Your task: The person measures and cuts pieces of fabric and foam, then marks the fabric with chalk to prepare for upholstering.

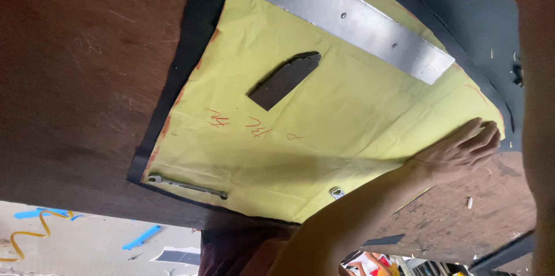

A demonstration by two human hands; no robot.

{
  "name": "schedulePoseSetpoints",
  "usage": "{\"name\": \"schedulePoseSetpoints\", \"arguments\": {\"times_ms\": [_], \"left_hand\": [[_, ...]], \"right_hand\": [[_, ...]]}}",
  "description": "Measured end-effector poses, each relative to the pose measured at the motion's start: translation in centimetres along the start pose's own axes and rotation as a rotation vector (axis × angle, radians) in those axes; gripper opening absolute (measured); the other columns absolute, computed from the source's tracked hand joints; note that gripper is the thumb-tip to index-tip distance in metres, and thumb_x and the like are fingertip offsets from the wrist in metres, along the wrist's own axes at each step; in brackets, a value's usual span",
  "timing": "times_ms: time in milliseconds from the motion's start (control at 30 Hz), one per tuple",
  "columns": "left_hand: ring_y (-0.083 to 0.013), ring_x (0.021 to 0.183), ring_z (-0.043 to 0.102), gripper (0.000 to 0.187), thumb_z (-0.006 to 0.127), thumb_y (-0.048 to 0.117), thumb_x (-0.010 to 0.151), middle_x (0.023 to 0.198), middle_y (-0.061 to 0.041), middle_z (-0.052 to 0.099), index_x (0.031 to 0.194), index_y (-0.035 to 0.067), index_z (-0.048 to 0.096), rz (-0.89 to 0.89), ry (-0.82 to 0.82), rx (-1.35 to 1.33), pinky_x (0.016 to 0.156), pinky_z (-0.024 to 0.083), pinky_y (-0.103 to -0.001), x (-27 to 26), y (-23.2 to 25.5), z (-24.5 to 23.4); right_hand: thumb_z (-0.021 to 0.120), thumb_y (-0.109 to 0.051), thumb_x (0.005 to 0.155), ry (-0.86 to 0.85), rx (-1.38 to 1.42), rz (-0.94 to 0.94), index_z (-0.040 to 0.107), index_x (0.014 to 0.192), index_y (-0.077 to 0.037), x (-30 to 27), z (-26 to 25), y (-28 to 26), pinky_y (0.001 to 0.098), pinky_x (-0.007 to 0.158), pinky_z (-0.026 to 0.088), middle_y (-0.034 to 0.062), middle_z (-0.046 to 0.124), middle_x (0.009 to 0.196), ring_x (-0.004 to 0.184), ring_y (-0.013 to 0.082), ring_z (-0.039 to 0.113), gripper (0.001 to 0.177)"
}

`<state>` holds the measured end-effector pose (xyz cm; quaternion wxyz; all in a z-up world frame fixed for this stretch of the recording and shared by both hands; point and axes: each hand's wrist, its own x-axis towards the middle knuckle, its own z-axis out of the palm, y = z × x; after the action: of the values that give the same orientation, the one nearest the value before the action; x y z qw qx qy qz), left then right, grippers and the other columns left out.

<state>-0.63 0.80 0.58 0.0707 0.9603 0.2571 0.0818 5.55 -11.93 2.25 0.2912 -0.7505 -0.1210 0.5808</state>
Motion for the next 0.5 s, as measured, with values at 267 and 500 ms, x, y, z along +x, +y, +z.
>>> {"name": "schedulePoseSetpoints", "arguments": {"times_ms": [267,500], "left_hand": [[-0.0257,0.143,0.043,0.064,0.074,0.039,0.084,0.151,-0.009,0.046,0.141,0.018,0.053,-0.066,0.107,-0.302,0.126,0.026,-0.053,1.3,1.1,1.4],[-0.0208,0.133,0.063,0.064,0.073,0.025,0.079,0.142,-0.005,0.065,0.14,0.012,0.059,-0.374,0.31,-1.358,0.126,0.044,-0.039,1.2,0.4,1.2]], "right_hand": [[0.06,-0.028,0.102,-0.214,0.016,-0.407,0.059,0.126,-0.004,7.2,4.7,-24.5,0.0342,0.063,0.035,0.0064,0.054,0.079,0.062,0.0165,0.048,0.034],[0.061,-0.036,0.105,-0.297,0.419,-0.466,0.059,0.127,-0.005,-4.2,5.7,-20.3,0.0276,0.055,0.032,0.0048,0.052,0.07,0.055,0.0133,0.043,0.038]]}}
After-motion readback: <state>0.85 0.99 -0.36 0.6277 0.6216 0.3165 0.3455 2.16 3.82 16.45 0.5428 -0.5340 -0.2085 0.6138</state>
